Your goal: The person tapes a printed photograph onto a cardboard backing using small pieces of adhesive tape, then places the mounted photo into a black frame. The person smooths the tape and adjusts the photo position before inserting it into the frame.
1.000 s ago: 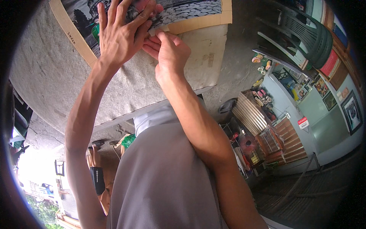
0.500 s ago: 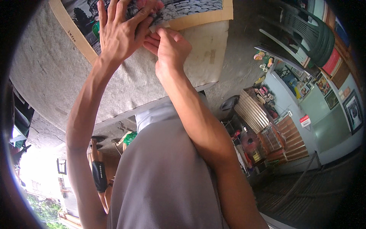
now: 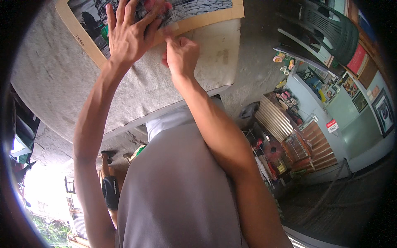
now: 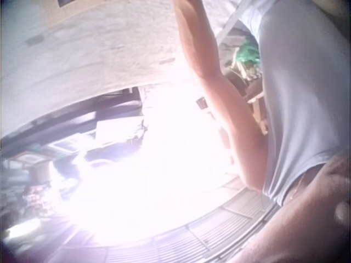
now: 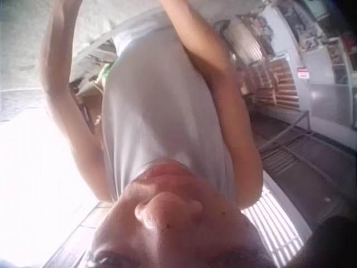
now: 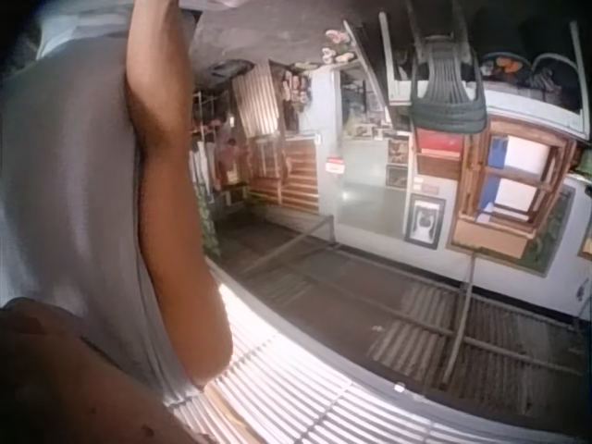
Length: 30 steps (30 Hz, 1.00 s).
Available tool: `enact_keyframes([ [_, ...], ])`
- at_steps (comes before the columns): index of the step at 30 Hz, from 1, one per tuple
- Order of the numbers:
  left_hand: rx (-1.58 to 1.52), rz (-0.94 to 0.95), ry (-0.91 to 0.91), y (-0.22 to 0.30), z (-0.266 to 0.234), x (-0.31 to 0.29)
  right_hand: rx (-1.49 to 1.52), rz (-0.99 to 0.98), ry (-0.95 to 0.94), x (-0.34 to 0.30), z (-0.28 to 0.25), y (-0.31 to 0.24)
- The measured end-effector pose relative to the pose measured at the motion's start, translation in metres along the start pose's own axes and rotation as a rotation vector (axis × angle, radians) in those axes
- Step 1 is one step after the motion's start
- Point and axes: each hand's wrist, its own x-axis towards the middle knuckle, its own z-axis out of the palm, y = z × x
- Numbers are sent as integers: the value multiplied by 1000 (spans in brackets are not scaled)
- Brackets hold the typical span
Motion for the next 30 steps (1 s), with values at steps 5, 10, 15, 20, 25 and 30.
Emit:
enact_keyframes([
  [5,-27,-2,2,3,-3,1,-581,-671,271,15,-14,-2],
  [10,-19,-11,20,2,-1,-1,-476,-924,247,44,-30,-8],
  [15,-25,-16,13,3,-2,2,-491,-1156,202,44,-33,-15],
  [20,89,11,58,5,-7,1,-544,-1384,140,52,-27,-11],
  [25,97,40,87,-7,17,-6,-608,-1368,113,65,-52,-28],
  [30,101,-5,92,8,8,-1,-778,-1705,-84,77,-60,-38],
])
